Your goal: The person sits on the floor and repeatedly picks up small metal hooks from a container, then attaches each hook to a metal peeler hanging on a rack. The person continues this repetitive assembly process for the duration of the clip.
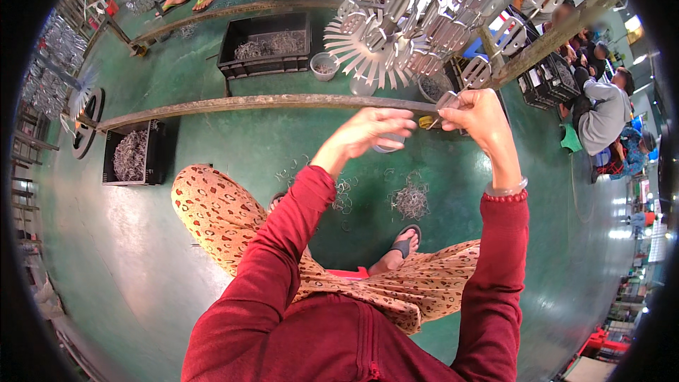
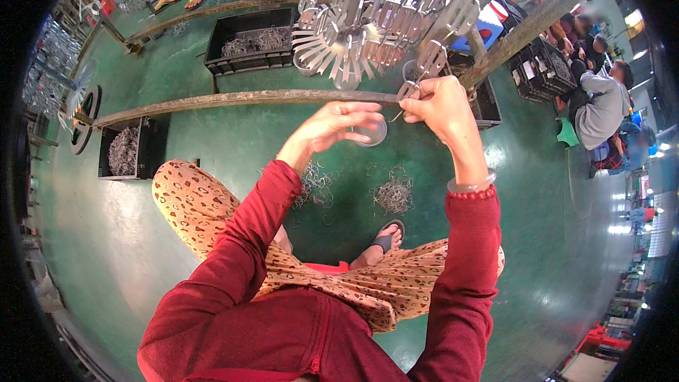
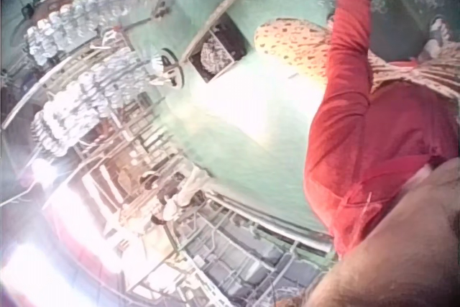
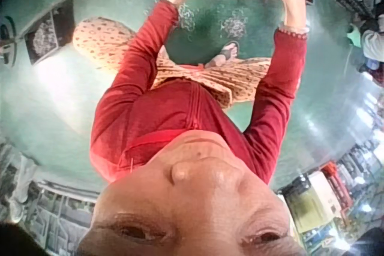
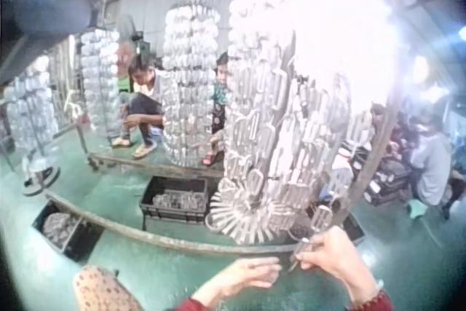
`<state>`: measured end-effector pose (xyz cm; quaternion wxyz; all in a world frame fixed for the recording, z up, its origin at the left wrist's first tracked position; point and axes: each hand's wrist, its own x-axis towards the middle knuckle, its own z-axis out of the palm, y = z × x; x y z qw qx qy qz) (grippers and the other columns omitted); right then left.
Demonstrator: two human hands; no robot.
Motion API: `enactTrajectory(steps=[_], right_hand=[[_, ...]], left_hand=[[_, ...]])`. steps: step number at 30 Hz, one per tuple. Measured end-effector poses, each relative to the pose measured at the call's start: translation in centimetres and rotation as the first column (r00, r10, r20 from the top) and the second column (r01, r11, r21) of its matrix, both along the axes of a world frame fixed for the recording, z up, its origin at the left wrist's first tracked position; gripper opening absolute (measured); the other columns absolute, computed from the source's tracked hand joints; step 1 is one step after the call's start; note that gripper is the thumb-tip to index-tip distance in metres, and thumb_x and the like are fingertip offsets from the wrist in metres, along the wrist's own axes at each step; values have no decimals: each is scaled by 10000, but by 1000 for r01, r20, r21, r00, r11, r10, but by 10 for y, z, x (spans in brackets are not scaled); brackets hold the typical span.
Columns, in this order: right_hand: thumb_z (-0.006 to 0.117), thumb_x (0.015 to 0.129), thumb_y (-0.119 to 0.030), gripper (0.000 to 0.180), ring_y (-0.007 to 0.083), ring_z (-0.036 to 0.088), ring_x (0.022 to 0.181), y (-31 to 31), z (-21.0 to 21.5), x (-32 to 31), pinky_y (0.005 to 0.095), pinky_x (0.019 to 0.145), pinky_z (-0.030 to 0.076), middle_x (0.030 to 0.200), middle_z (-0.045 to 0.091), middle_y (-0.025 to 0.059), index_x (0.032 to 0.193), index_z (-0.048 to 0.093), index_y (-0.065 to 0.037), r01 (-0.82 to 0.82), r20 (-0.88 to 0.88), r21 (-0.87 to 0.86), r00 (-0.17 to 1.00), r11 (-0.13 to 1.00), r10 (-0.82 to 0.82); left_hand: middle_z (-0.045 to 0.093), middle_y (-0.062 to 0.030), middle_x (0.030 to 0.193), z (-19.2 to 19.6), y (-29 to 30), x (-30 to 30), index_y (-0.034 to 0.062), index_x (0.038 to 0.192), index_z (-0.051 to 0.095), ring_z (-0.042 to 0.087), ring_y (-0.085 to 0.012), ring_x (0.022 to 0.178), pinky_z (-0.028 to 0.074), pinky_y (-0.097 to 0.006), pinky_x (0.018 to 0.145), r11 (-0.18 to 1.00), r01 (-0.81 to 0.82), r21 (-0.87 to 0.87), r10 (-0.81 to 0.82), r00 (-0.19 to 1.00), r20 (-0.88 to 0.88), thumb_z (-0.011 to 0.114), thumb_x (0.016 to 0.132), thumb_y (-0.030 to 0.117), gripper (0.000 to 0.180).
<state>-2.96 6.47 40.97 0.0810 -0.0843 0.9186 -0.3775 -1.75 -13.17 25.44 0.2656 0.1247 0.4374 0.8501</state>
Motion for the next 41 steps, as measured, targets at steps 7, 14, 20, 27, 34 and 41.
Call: enactTrajectory(steps=[7, 14, 20, 27, 34, 41], right_hand=[[731, 684, -97, 152, 133, 650, 546, -28, -2, -25, 272, 507, 493, 582, 638, 97, 681, 661, 38, 51, -26, 71, 998, 996, -49], [702, 685, -50, 126, 152, 651, 569, -41, -10, -35, 266, 550, 517, 650, 661, 123, 729, 671, 64, 77, -76, 46, 994, 996, -74], [692, 680, -63, 143, 203, 679, 623, -48, -10, -31, 308, 605, 535, 672, 664, 173, 746, 670, 61, 126, -157, 35, 980, 991, -119], [696, 706, -23, 149, 170, 672, 602, -51, -6, -26, 268, 561, 526, 692, 676, 143, 825, 680, 65, 127, -178, 158, 979, 979, -98], [691, 723, -18, 133, 165, 671, 596, -58, -1, -16, 273, 531, 520, 671, 667, 149, 799, 667, 90, 130, -146, 95, 983, 987, -115], [688, 715, -9, 122, 188, 673, 578, -50, -34, -10, 283, 509, 546, 661, 662, 161, 794, 672, 83, 57, 11, -35, 998, 998, -56]], left_hand=[[489, -241, 1272, -5, -46, -35, -46, 1257, 441, 513, -325, 1157, 456, -464, 931, 958, -120, 259, 85, 986, 145, 553, 901, 365, 555], [592, -224, 1129, 17, -39, -48, 1, 1140, 539, 596, -301, 1041, 492, -405, 871, 958, -172, 228, 137, 977, 161, 633, 863, 282, 406], [628, -158, 1097, 27, -30, -49, -4, 1098, 579, 619, -232, 993, 508, -329, 796, 982, -176, 68, 158, 965, 211, 590, 882, 189, 290], [664, -133, 1012, 26, -22, -48, -14, 1036, 611, 647, -207, 913, 511, -283, 736, 970, -233, 66, 211, 946, 246, 599, 869, 159, 241], [657, -137, 1021, 26, -13, -42, -23, 1021, 596, 644, -223, 917, 514, -283, 725, 952, -285, 109, 244, 925, 291, 571, 879, 133, 212], [637, -119, 1090, 19, -24, -41, 28, 1094, 573, 613, -256, 1008, 485, -397, 838, 970, -201, 137, 153, 942, 299, 576, 892, 179, 252]])
